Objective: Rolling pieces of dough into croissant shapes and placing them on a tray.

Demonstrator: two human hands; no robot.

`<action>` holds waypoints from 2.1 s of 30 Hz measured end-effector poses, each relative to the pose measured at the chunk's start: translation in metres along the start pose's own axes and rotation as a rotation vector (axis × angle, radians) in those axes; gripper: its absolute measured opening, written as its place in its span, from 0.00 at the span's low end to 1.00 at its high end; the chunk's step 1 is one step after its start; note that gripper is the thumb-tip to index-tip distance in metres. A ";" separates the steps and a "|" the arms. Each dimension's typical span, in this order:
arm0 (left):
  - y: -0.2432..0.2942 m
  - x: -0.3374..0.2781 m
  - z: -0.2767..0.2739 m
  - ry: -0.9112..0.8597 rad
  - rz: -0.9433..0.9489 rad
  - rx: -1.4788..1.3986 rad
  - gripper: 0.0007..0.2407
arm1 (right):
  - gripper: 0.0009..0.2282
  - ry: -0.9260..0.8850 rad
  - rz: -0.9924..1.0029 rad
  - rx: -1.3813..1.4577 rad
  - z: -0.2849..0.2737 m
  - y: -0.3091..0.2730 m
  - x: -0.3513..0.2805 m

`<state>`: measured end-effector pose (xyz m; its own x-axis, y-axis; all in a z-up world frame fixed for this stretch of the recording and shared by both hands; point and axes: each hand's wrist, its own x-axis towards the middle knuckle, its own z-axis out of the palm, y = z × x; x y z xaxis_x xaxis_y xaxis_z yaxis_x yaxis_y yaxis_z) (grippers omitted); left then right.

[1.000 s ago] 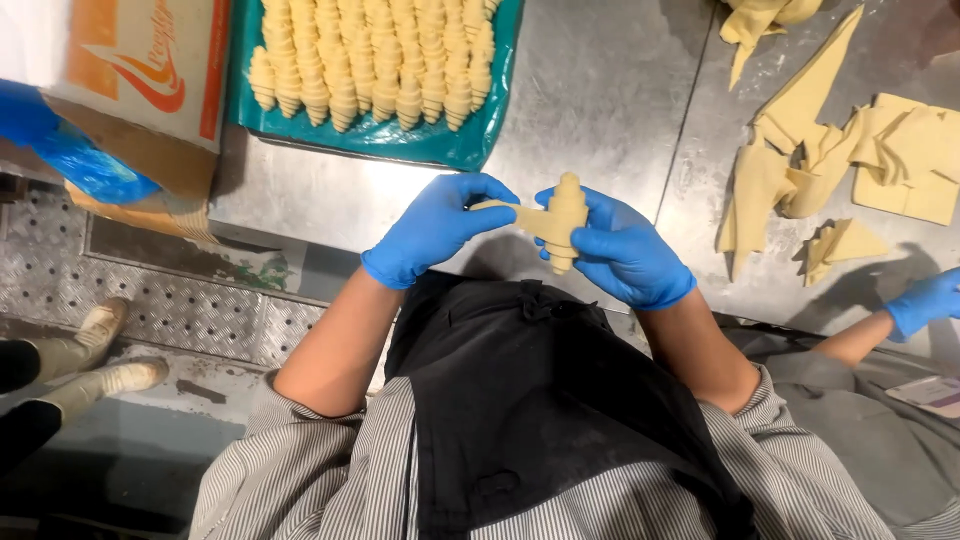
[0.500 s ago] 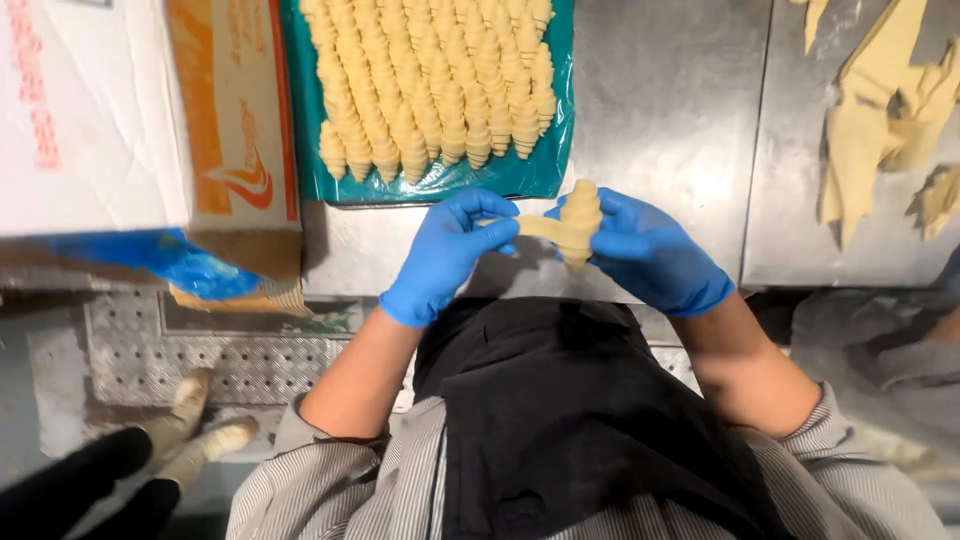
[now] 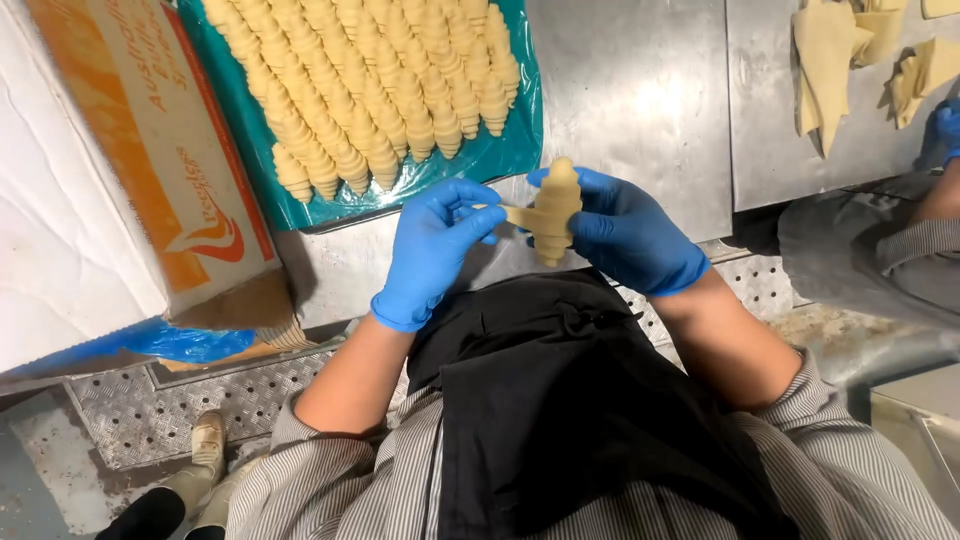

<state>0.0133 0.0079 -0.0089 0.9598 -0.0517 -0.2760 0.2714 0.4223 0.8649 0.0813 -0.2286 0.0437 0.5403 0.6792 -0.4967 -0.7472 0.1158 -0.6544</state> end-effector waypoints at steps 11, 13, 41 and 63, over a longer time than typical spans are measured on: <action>0.011 0.001 -0.011 -0.122 -0.134 -0.191 0.08 | 0.24 0.104 -0.207 0.023 0.010 0.030 0.005; 0.007 -0.004 -0.013 -0.132 -0.167 -0.179 0.09 | 0.23 0.105 -0.137 0.036 0.016 0.036 0.006; -0.099 0.177 -0.077 -0.326 0.819 1.844 0.17 | 0.15 0.848 -0.774 -1.290 -0.153 0.105 0.212; -0.115 0.181 -0.016 -0.160 0.641 1.729 0.31 | 0.19 0.841 -0.707 -1.418 -0.341 -0.027 0.053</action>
<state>0.1549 -0.0352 -0.1650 0.9016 -0.3954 0.1756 -0.4293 -0.8679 0.2498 0.2620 -0.4433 -0.1592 0.9480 0.2154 0.2344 0.3132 -0.7631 -0.5654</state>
